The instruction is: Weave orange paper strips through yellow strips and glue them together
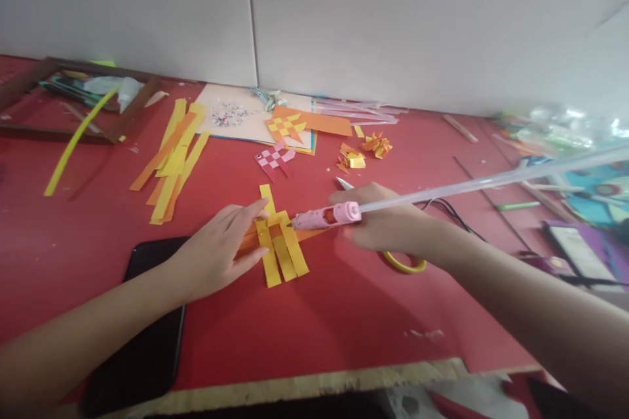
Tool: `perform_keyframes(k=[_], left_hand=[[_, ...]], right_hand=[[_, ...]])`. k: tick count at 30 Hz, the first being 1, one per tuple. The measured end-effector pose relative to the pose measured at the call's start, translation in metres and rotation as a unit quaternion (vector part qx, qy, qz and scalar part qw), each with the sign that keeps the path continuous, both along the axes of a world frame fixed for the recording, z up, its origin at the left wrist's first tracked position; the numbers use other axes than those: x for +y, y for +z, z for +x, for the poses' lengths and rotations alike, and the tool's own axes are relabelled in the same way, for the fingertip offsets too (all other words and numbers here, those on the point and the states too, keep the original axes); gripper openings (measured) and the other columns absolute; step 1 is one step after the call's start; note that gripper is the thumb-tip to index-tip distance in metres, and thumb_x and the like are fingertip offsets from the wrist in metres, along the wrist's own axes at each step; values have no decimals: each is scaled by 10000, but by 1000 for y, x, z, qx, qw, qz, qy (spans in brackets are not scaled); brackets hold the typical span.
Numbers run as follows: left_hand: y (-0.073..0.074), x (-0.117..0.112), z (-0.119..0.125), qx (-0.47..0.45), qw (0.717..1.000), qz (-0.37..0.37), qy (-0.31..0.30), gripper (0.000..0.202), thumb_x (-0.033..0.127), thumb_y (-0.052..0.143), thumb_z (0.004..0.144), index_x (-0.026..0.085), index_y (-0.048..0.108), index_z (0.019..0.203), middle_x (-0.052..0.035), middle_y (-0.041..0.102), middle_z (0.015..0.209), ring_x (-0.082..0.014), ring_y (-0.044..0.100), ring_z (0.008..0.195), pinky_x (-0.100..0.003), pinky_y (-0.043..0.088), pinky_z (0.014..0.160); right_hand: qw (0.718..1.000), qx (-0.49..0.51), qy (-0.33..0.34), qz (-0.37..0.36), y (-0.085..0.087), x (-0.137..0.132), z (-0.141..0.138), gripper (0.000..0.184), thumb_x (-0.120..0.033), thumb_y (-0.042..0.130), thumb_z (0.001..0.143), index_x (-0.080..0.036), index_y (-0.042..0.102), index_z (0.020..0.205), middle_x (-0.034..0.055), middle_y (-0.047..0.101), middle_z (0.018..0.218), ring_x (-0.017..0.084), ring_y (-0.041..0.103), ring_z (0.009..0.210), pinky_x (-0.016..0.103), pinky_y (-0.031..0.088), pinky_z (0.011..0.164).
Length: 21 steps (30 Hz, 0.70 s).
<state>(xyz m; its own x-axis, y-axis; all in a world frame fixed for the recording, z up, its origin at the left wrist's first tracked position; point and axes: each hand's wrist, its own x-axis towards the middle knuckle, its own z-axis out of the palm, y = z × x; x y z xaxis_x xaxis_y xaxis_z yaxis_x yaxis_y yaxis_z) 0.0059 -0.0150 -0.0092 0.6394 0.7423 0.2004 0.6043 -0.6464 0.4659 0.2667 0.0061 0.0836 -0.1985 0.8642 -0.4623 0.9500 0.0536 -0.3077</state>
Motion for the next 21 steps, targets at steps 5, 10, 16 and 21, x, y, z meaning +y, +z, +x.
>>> perform_keyframes(k=[5, 10, 16, 21], left_hand=[[0, -1, -1, 5, 1000, 7, 0, 619, 236, 568, 892, 141, 260, 1421, -140, 578, 1216, -277, 537, 1090, -455, 469, 941], [-1, -1, -1, 15, 1000, 2, -1, 629, 265, 566, 901, 143, 251, 1430, -146, 570, 1248, -282, 530, 1108, -463, 462, 949], [-1, 0, -1, 21, 1000, 5, 1, 618, 271, 567, 903, 132, 261, 1422, -145, 573, 1241, -279, 526, 1100, -455, 462, 951], [-1, -1, -1, 16, 1000, 7, -3, 628, 261, 566, 904, 138, 246, 1429, -145, 573, 1240, -276, 529, 1102, -454, 464, 952]], right_hand=[[1000, -25, 9, -5, -7, 2, -1, 204, -72, 485, 619, -203, 329, 615, -55, 386, 547, 87, 367, 478, 253, 184, 423], [999, -15, 11, -26, -7, 3, 0, 191, -83, 482, 643, -200, 332, 626, -62, 396, 554, 80, 373, 487, 237, 212, 434], [999, -34, 3, -29, -8, 4, -2, 188, -105, 497, 625, -207, 340, 639, -62, 407, 556, 88, 380, 480, 241, 212, 419], [999, -41, 20, -25, -13, 7, 2, 184, -122, 505, 617, -212, 347, 644, -56, 430, 563, 101, 398, 497, 248, 228, 434]])
